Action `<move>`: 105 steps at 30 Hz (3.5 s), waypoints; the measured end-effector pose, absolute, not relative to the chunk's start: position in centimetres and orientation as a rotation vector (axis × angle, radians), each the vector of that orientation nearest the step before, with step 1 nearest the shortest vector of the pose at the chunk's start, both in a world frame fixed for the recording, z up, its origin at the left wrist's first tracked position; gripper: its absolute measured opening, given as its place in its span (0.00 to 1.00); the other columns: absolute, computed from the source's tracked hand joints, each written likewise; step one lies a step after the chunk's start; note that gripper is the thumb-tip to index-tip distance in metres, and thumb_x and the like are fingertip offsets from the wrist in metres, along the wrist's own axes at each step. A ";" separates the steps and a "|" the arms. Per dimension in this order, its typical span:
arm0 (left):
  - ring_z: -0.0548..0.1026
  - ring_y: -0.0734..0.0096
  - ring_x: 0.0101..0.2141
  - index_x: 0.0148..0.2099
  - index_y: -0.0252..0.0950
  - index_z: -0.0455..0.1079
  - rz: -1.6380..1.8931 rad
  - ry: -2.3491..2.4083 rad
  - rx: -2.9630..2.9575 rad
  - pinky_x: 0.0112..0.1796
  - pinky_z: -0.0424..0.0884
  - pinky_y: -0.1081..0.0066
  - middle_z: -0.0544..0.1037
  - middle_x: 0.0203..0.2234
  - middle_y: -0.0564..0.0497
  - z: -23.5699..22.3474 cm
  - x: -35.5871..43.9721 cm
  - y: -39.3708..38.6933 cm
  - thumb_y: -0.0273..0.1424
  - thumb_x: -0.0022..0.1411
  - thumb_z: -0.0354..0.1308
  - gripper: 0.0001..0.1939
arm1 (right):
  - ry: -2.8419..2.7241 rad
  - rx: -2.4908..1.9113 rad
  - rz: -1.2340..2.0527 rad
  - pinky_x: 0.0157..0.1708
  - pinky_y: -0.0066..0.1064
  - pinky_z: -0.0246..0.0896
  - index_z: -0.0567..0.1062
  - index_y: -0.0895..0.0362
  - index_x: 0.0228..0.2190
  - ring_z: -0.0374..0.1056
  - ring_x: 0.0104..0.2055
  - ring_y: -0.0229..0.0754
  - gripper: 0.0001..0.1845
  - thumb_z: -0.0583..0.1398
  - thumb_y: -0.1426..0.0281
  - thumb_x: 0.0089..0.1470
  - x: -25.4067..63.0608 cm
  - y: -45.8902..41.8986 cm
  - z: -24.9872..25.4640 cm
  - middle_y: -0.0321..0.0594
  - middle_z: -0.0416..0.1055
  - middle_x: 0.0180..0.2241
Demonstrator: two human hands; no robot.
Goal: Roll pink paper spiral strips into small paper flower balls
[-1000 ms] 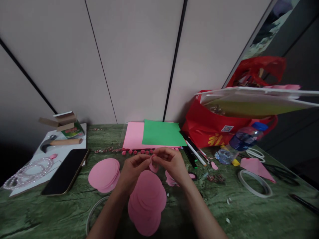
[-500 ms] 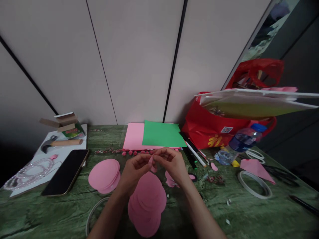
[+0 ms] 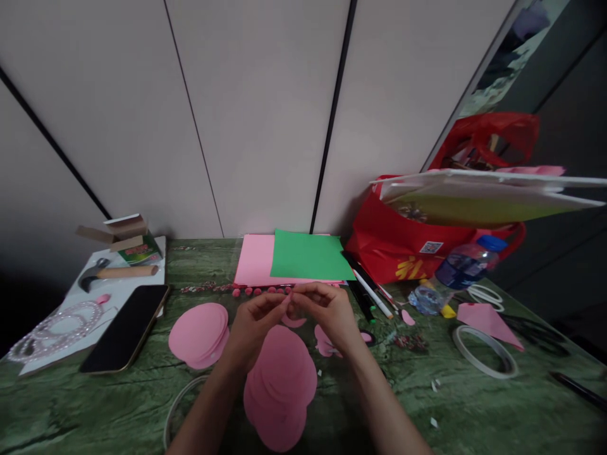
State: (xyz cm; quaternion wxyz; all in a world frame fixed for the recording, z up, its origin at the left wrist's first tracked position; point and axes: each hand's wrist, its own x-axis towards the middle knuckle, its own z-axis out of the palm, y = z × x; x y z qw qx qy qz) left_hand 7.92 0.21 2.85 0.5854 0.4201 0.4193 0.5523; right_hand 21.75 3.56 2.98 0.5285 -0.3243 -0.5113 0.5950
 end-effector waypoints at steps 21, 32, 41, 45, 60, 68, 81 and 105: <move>0.71 0.74 0.25 0.29 0.32 0.74 1.289 1.049 0.965 0.28 0.67 0.75 0.75 0.22 0.50 3.0 7.9 0.1 0.31 0.49 0.63 0.07 | -1.209 -0.771 1.438 0.30 0.30 0.67 0.72 0.59 0.22 0.70 0.25 0.38 0.11 0.67 0.68 0.36 21.7 3.4 3.0 0.37 0.74 0.23; 0.71 0.77 0.21 0.29 0.32 0.75 1.330 1.064 0.902 0.26 0.68 0.75 0.75 0.22 0.53 2.8 7.9 0.3 0.32 0.48 0.64 0.07 | -1.271 -0.815 1.379 0.32 0.31 0.67 0.76 0.58 0.28 0.71 0.28 0.39 0.10 0.65 0.67 0.40 21.9 3.7 2.8 0.40 0.76 0.27; 0.72 0.76 0.21 0.30 0.31 0.75 1.278 1.132 0.984 0.27 0.68 0.75 0.76 0.22 0.52 3.0 8.0 0.2 0.31 0.48 0.63 0.08 | -1.257 -0.828 1.363 0.27 0.27 0.65 0.74 0.59 0.23 0.68 0.25 0.36 0.09 0.67 0.69 0.37 22.0 3.5 3.2 0.36 0.73 0.23; 0.72 0.75 0.21 0.30 0.32 0.75 1.268 1.128 1.014 0.27 0.68 0.74 0.76 0.22 0.51 3.2 8.0 0.1 0.30 0.47 0.64 0.07 | -1.264 -0.824 1.408 0.27 0.28 0.65 0.74 0.58 0.22 0.69 0.25 0.37 0.09 0.67 0.69 0.35 22.0 3.5 3.1 0.37 0.74 0.23; 0.75 0.70 0.25 0.30 0.32 0.75 1.290 1.151 0.965 0.30 0.71 0.71 0.78 0.24 0.49 2.8 7.8 0.2 0.31 0.46 0.64 0.08 | -1.296 -0.798 1.434 0.32 0.30 0.67 0.75 0.58 0.25 0.71 0.29 0.39 0.09 0.67 0.71 0.36 21.9 3.5 2.7 0.38 0.75 0.26; 0.74 0.70 0.24 0.27 0.32 0.76 1.314 1.154 0.933 0.32 0.72 0.70 0.78 0.21 0.49 3.0 7.9 0.2 0.34 0.45 0.65 0.09 | -1.357 -0.843 1.419 0.28 0.29 0.67 0.73 0.58 0.24 0.69 0.26 0.38 0.13 0.68 0.69 0.33 21.7 3.4 2.7 0.36 0.72 0.25; 0.74 0.73 0.23 0.26 0.32 0.74 1.460 1.172 0.720 0.29 0.71 0.73 0.77 0.20 0.52 2.5 7.7 0.6 0.32 0.42 0.67 0.09 | -1.401 -0.921 1.400 0.26 0.27 0.63 0.73 0.58 0.27 0.68 0.27 0.36 0.14 0.67 0.70 0.34 21.4 3.4 2.7 0.36 0.73 0.27; 0.74 0.73 0.22 0.32 0.31 0.71 1.327 1.232 1.047 0.25 0.71 0.75 0.78 0.22 0.51 2.6 8.3 0.3 0.29 0.42 0.65 0.12 | -1.263 -0.867 1.417 0.28 0.29 0.64 0.69 0.57 0.31 0.70 0.25 0.38 0.15 0.66 0.68 0.38 21.6 3.8 2.2 0.36 0.74 0.24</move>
